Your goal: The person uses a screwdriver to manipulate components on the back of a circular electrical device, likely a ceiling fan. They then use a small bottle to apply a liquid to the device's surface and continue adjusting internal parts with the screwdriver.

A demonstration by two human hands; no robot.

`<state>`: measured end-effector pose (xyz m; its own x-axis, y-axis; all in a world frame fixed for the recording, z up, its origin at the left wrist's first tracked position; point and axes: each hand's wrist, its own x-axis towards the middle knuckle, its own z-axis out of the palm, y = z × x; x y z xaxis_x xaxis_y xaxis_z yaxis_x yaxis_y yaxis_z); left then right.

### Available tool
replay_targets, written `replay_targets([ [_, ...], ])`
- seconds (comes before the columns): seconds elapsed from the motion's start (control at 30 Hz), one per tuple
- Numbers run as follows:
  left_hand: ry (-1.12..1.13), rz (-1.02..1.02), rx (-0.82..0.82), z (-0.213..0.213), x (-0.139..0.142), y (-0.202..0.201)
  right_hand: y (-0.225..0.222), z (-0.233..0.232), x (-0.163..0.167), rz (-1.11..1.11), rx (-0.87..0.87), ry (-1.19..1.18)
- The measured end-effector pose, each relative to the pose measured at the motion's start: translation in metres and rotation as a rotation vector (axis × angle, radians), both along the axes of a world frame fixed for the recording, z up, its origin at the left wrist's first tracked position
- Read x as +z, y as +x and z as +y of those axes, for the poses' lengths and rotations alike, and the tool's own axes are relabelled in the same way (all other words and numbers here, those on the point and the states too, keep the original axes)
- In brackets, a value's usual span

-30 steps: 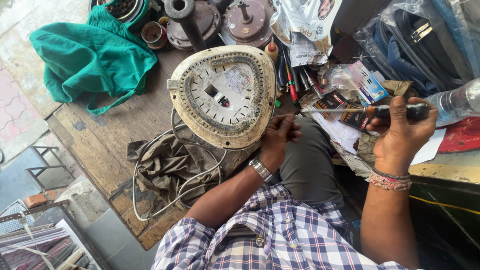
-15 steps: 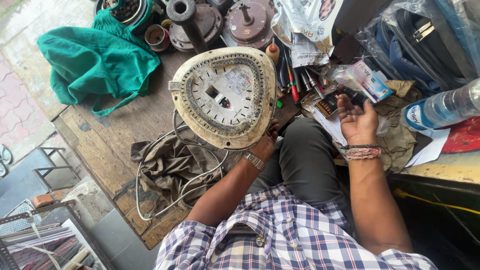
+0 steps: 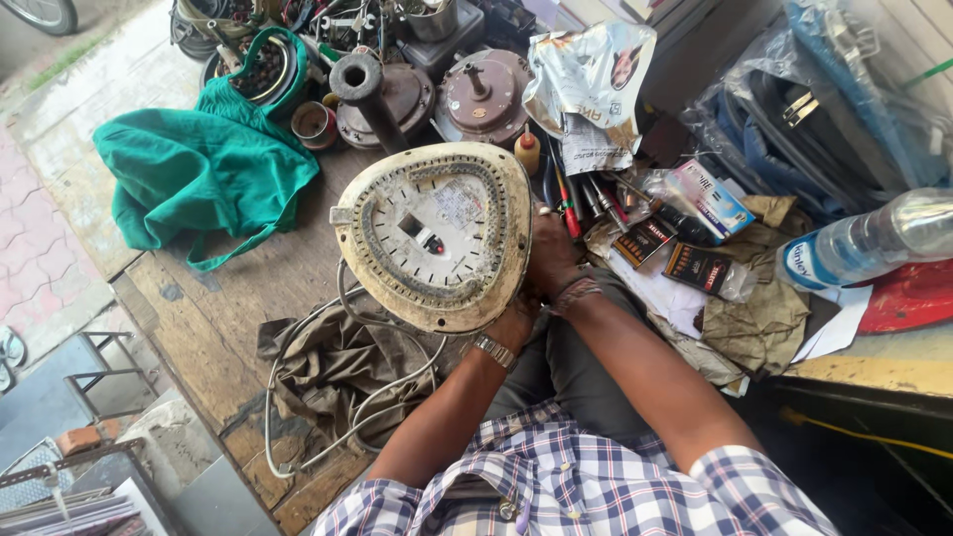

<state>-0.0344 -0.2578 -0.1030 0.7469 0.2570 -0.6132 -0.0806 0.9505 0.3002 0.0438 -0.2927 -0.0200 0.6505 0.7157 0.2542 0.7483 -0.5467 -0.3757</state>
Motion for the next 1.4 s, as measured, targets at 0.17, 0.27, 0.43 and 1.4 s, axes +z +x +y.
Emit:
replay_targets([
  [0.17, 0.066, -0.005, 0.014, -0.003, 0.012, 0.007, 0.002, 0.016, -0.001, -0.088, 0.086, -0.512],
  [0.27, 0.09, 0.027, 0.026, -0.002, 0.015, 0.009, 0.004, 0.023, -0.001, 0.722, -0.106, 0.363],
  [0.43, 0.133, 0.086, 0.02, -0.004, 0.013, 0.009, 0.006, 0.026, -0.003, 0.279, -0.013, -0.026],
  [1.4, 2.496, 0.73, -0.021, 0.139, -0.009, -0.176, -0.014, -0.127, 0.023, 0.159, 0.026, 0.778],
])
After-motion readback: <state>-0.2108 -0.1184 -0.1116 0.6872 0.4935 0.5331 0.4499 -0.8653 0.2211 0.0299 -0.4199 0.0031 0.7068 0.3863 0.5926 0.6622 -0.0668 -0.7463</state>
